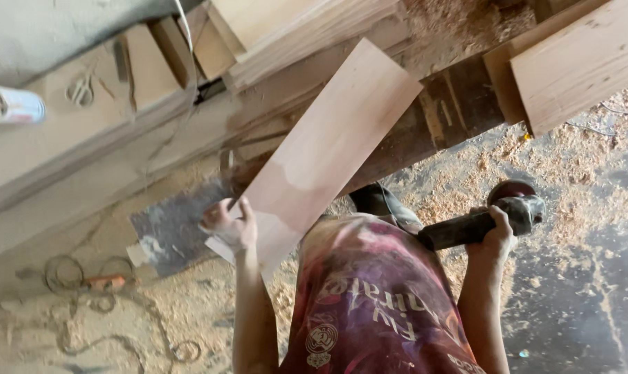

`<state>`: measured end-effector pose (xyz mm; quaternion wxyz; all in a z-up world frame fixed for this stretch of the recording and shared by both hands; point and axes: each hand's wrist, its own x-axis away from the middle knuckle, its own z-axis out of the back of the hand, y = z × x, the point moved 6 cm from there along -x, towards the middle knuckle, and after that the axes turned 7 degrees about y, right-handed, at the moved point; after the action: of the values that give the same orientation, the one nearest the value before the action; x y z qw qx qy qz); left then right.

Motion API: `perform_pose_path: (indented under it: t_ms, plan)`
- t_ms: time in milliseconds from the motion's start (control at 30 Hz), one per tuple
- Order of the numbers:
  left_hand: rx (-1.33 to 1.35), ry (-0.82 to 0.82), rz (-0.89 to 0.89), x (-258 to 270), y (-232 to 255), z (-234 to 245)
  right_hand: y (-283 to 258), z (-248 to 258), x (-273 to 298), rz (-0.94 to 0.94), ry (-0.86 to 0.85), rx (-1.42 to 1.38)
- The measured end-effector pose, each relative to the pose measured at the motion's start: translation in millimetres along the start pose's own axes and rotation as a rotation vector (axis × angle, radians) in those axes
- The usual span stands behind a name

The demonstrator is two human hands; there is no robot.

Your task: The person sands the surface and edges of a wooden board using an angle grinder with a sanding disc, then picks up and turns over several thin wooden strips to sand them as well.

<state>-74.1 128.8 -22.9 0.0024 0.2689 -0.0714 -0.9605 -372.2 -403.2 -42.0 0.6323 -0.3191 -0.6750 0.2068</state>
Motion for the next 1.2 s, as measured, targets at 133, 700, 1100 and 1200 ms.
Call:
perform_pose_path:
  t_ms: [133,700,1100,1200]
  plan:
    - [-0.222,-0.166,0.629,46.6,-76.4,43.0,3.8,-12.6,0.7,-0.02,-0.121,-0.021]
    - [1.243,-0.692,1.555,167.0,-60.1,17.7,27.7,13.0,-24.0,-0.053,-0.091,-0.011]
    - [2.16,-0.69,1.242,109.2,49.6,19.5,12.1,18.4,-51.3,-0.065,-0.035,0.039]
    - [2.146,-0.667,1.132,97.1,58.5,27.6,10.0,20.4,-47.7,-0.057,-0.02,0.023]
